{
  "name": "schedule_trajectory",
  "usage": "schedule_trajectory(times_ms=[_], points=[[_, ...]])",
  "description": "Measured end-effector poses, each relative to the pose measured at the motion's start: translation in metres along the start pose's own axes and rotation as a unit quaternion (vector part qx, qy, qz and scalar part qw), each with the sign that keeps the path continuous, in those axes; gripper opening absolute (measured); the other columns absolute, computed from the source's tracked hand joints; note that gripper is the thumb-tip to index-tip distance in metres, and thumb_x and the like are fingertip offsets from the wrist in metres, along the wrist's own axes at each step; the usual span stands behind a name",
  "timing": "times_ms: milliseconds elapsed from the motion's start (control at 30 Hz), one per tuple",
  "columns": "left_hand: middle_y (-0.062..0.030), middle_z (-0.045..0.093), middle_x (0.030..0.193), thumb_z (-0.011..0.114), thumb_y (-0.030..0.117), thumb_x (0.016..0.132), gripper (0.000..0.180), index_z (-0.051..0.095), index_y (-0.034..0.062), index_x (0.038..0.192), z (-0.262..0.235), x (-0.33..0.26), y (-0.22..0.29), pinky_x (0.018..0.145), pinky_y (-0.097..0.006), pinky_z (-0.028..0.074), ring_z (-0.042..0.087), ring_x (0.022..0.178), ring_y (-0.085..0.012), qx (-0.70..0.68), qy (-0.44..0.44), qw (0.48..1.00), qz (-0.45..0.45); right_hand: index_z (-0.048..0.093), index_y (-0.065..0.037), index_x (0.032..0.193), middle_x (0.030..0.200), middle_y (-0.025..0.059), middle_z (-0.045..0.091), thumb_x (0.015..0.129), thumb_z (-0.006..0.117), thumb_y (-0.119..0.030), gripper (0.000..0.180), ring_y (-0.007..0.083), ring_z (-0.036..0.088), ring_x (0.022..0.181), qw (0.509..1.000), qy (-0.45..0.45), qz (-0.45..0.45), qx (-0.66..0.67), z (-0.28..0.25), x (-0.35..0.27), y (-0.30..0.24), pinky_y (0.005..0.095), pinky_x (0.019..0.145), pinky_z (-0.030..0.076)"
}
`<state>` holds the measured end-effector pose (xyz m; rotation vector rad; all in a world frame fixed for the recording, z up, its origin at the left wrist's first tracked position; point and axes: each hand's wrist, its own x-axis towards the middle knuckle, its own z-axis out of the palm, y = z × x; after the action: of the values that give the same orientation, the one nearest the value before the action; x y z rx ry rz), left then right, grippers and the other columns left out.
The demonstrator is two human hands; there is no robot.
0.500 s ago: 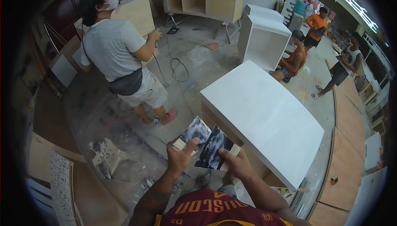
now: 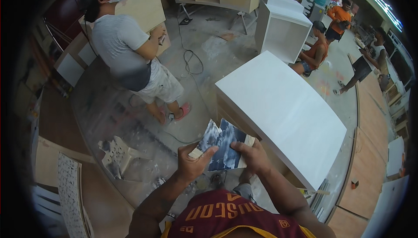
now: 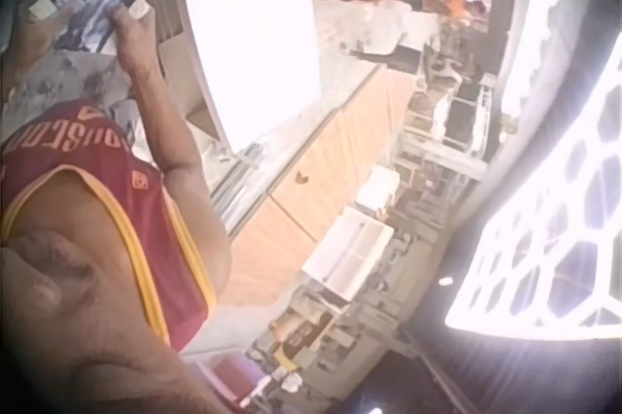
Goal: Applying and smoothing putty or filler onto a white furniture surface using a scraper tool.
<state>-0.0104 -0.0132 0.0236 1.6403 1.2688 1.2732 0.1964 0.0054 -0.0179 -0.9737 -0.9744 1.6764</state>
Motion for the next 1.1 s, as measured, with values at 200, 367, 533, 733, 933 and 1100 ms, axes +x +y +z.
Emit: schedule_trajectory(times_ms=[200,367,533,733,933,1100], points=[[-0.0031,0.071,0.075,0.074,0.010,0.088,0.011,0.069,-0.0006,0.090,0.037,0.018,-0.003,0.061,-0.027,0.049,0.060,0.066,-0.0071,0.009,-0.039,0.998,-0.038,0.059,0.004,0.117,0.100,0.0116,0.069,0.083,0.067,-0.007,0.036,0.0194,0.070,0.086,0.998,-0.052,0.032,-0.001,-0.056,0.034,-0.022,0.0324,0.078,0.058],[0.0003,0.066,0.069,0.074,0.016,0.090,0.018,0.067,0.0011,0.082,0.072,0.031,-0.004,0.056,-0.027,0.046,0.057,0.062,-0.0051,-0.025,-0.038,0.998,-0.054,0.061,0.004,0.116,0.099,0.0116,0.070,0.084,0.066,-0.006,0.034,0.0197,0.070,0.087,0.989,-0.127,0.051,-0.049,-0.093,0.063,-0.052,0.0327,0.079,0.058],[0.0035,0.061,0.066,0.070,0.022,0.094,0.027,0.064,0.0029,0.076,0.094,0.037,-0.030,0.054,-0.027,0.044,0.053,0.059,-0.0046,-0.072,0.082,0.988,-0.114,0.060,0.004,0.118,0.099,0.0099,0.070,0.085,0.065,-0.008,0.035,0.0187,0.069,0.089,0.986,-0.131,0.042,-0.091,-0.102,0.072,-0.058,0.0325,0.082,0.056],[-0.0006,0.061,0.068,0.066,0.022,0.096,0.025,0.066,0.0013,0.082,0.071,0.048,-0.055,0.053,-0.028,0.042,0.053,0.062,-0.0060,-0.032,0.164,0.975,-0.145,0.058,0.003,0.121,0.099,0.0072,0.069,0.088,0.063,-0.009,0.036,0.0162,0.068,0.089,0.992,-0.113,-0.004,-0.050,-0.105,0.085,-0.044,0.0299,0.082,0.055],[-0.0096,0.064,0.097,0.069,0.009,0.085,0.033,0.068,0.0026,0.117,0.072,0.036,-0.060,0.070,-0.036,0.056,0.068,0.084,-0.0263,0.342,0.008,0.933,0.114,0.061,0.003,0.119,0.101,0.0079,0.069,0.091,0.058,-0.011,0.031,0.0150,0.066,0.084,0.941,-0.158,-0.084,-0.288,-0.079,0.127,-0.017,0.0295,0.078,0.051],[-0.0134,0.062,0.099,0.063,0.009,0.089,0.034,0.062,0.0082,0.124,0.065,0.035,-0.090,0.072,-0.042,0.055,0.065,0.086,-0.0346,0.363,0.037,0.930,0.040,0.062,-0.001,0.115,0.089,0.0050,0.065,0.091,0.052,-0.011,0.027,0.0144,0.058,0.081,0.925,-0.136,-0.103,-0.339,-0.050,0.131,0.028,0.0323,0.077,0.049]])
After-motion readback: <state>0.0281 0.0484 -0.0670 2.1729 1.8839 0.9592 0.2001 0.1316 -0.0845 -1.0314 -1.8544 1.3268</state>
